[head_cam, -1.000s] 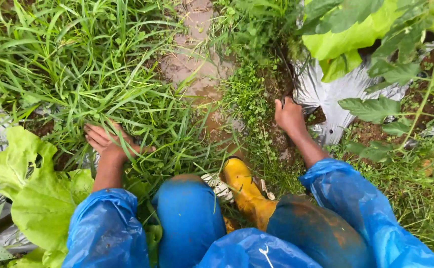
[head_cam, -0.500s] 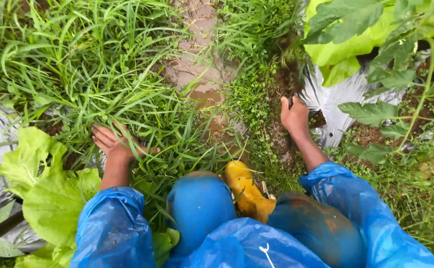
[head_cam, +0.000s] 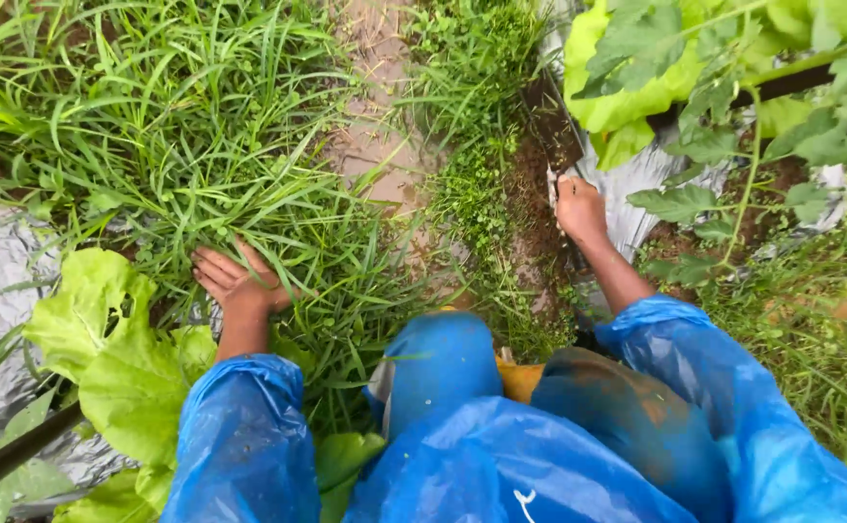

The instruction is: Clearing weeds and grass from a crop row using a large knife or cleaver.

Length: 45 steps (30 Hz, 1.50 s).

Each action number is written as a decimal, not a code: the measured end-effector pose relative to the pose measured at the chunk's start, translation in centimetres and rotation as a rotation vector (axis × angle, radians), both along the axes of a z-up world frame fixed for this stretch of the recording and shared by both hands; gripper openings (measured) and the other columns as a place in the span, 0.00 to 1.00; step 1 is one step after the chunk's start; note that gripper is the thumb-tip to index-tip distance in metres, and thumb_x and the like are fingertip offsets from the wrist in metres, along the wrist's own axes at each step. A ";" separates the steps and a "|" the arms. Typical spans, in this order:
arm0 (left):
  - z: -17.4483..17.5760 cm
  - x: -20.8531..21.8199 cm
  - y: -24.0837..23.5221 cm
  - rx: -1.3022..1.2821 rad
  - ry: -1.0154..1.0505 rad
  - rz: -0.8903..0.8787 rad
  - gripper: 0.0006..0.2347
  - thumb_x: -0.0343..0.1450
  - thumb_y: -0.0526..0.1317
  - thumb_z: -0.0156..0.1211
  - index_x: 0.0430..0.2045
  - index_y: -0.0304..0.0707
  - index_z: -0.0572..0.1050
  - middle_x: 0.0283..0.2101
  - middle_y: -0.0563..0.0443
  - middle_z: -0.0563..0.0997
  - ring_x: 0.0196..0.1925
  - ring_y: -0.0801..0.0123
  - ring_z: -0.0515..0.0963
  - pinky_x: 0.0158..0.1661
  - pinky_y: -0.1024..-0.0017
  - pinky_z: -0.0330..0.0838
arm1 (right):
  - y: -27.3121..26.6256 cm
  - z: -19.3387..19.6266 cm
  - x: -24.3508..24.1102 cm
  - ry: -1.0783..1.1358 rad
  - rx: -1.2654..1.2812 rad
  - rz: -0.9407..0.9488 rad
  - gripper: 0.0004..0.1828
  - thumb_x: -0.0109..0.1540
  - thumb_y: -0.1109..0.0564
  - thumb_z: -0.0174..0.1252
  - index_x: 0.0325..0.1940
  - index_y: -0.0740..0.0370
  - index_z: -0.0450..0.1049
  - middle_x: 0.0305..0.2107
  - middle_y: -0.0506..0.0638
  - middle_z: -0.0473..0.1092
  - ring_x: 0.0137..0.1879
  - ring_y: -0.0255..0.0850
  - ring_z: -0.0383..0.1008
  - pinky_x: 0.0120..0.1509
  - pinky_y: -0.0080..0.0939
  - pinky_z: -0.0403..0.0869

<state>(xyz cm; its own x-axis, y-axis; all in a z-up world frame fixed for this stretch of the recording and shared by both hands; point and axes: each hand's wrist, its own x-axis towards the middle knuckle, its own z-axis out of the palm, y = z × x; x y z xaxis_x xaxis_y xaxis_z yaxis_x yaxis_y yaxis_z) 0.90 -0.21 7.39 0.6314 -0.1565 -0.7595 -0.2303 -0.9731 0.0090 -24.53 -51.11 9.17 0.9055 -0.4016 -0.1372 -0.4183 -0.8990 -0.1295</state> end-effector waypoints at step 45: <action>-6.7 -0.3 0.6 0.063 -0.160 0.018 0.65 0.52 0.63 0.70 0.73 0.36 0.24 0.69 0.10 0.17 0.70 0.18 0.16 0.64 0.31 0.11 | 3.8 -2.6 9.9 0.094 0.251 -0.469 0.34 0.79 0.39 0.33 0.60 0.74 0.69 0.42 0.74 0.75 0.51 0.65 0.79 0.50 0.63 0.79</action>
